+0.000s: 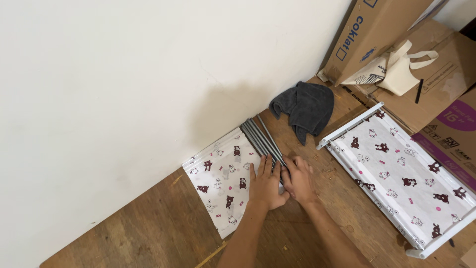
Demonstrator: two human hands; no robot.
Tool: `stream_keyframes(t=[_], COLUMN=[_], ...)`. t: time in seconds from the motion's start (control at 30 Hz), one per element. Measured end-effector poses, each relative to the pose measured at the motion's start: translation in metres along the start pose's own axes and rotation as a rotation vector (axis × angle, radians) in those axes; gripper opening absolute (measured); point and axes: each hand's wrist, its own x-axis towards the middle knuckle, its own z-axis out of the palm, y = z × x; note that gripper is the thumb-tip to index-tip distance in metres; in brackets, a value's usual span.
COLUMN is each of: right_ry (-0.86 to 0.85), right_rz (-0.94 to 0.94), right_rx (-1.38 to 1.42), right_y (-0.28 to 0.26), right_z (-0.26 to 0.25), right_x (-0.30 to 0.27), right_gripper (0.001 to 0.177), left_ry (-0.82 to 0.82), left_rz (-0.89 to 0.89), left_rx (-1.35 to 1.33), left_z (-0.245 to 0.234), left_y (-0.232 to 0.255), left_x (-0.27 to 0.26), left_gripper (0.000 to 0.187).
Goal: The person disassembles a small three-tier fabric storage rack by removing the top shelf, detaching the side fabric panels, and pulling out the metal support rods. The components are placed on a nearby wooden table.
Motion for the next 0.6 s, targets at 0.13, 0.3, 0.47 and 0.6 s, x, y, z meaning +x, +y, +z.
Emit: stream_keyframes(t=[0.13,0.3,0.47,0.6], right_ry=[0.086,-0.023,-0.072,-0.102], right_rz=[-0.064,0.002,0.091,0.11], right_rx=[0.151,0.241,0.254,0.284], right_y=[0.009,0.015,0.021,0.026], right_z=[0.008,0.008,0.013,0.019], right_x=[0.003,0.009,0.011,0.014], right_gripper=[0.037,0.038,0.047,0.065], left_ry=[-0.007,-0.059,-0.053,-0.039], left_rz=[0.007,-0.057,-0.049,-0.035], left_rx=[0.02,0.078,0.104,0.047], left_z=[-0.004,-0.005,0.004,0.01], left_y=[0.005,0.013,0.014,0.011], left_x=[-0.001,0.002,0.001,-0.002], left_gripper=[0.124,0.131,0.128,0.123])
